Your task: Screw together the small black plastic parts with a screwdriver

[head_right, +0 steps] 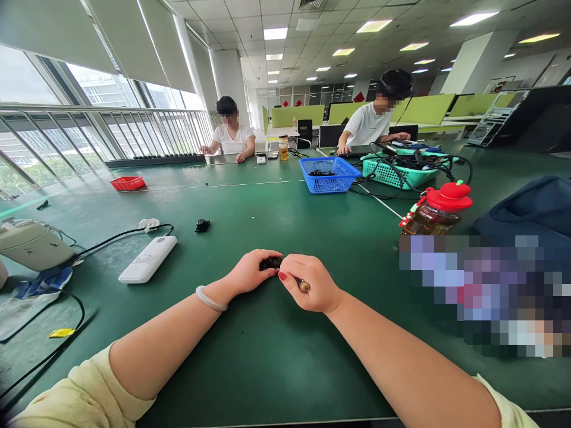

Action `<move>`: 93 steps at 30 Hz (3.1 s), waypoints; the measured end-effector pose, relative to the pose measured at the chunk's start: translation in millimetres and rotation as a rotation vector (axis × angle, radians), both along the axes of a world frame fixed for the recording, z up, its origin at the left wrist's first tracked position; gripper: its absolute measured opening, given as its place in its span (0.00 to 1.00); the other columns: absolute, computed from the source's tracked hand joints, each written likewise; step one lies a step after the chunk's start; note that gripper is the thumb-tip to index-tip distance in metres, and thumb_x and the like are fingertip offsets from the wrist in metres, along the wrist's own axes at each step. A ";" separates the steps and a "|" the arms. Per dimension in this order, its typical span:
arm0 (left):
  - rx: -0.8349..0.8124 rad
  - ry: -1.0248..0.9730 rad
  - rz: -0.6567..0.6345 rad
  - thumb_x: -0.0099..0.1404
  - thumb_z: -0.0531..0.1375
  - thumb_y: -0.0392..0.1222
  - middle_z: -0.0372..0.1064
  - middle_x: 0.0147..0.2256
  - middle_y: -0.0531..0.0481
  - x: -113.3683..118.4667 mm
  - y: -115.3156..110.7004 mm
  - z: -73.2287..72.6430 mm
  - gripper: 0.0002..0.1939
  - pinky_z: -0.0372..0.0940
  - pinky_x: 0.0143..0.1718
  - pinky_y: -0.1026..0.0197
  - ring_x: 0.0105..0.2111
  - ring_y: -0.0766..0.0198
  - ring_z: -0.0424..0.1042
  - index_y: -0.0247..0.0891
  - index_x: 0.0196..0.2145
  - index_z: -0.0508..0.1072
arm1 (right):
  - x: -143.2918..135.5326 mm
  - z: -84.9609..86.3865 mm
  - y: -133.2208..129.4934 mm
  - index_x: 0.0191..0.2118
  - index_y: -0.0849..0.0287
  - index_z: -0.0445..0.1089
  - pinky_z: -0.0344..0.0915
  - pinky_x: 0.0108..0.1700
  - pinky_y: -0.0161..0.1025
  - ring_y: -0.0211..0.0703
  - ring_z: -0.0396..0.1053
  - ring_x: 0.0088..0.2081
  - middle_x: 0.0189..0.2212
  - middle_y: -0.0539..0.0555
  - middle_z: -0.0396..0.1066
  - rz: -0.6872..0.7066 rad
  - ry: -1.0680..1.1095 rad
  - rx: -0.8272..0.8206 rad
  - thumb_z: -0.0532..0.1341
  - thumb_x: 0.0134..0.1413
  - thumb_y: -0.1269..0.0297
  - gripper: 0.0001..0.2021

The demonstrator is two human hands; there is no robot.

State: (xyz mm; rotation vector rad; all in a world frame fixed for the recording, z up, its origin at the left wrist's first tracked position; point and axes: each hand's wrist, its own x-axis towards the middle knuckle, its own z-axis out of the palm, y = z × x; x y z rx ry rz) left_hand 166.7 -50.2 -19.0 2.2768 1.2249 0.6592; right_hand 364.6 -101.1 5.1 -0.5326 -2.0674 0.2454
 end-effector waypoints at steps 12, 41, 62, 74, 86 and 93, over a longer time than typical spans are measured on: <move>-0.002 -0.007 0.001 0.57 0.61 0.35 0.75 0.49 0.50 0.1 -2.0 2.4 0.21 0.63 0.57 0.53 0.50 0.56 0.71 0.42 0.50 0.76 | -19.4 -9.1 -9.3 0.25 0.58 0.67 0.56 0.30 0.37 0.38 0.59 0.27 0.23 0.50 0.68 -0.028 -0.541 0.342 0.57 0.61 0.65 0.12; -0.024 0.012 0.009 0.57 0.61 0.31 0.75 0.47 0.48 1.5 -6.2 8.1 0.20 0.65 0.54 0.53 0.48 0.56 0.71 0.41 0.48 0.74 | -16.0 -9.7 -6.2 0.21 0.57 0.64 0.53 0.26 0.35 0.35 0.56 0.22 0.18 0.47 0.62 -0.035 -0.423 0.081 0.60 0.58 0.62 0.15; -0.028 0.029 -0.006 0.61 0.63 0.37 0.75 0.47 0.48 1.0 -2.9 5.7 0.19 0.63 0.55 0.53 0.49 0.55 0.71 0.42 0.50 0.73 | 8.5 -6.0 15.1 0.19 0.58 0.67 0.56 0.25 0.35 0.35 0.59 0.20 0.17 0.49 0.62 -0.120 0.058 -0.331 0.53 0.65 0.49 0.26; -0.049 0.041 0.032 0.60 0.63 0.37 0.75 0.48 0.47 0.7 -4.5 8.2 0.23 0.66 0.53 0.52 0.47 0.54 0.72 0.43 0.53 0.72 | 7.1 -19.6 23.7 0.18 0.57 0.67 0.59 0.24 0.37 0.37 0.60 0.20 0.15 0.50 0.60 -0.215 0.419 -0.525 0.54 0.60 0.38 0.30; -0.094 -0.021 0.080 0.57 0.65 0.38 0.72 0.53 0.44 -0.8 -1.6 3.0 0.31 0.65 0.55 0.52 0.51 0.53 0.72 0.40 0.58 0.65 | 1.2 -23.0 23.4 0.19 0.57 0.68 0.62 0.26 0.37 0.38 0.62 0.21 0.16 0.50 0.62 -0.236 0.506 -0.542 0.57 0.59 0.40 0.28; -0.155 -0.064 0.073 0.56 0.65 0.36 0.74 0.51 0.44 0.0 -1.1 4.7 0.37 0.64 0.57 0.53 0.52 0.54 0.72 0.39 0.63 0.60 | 0.0 -24.8 26.3 0.20 0.57 0.69 0.63 0.25 0.37 0.38 0.63 0.20 0.16 0.50 0.62 -0.274 0.605 -0.610 0.59 0.56 0.37 0.28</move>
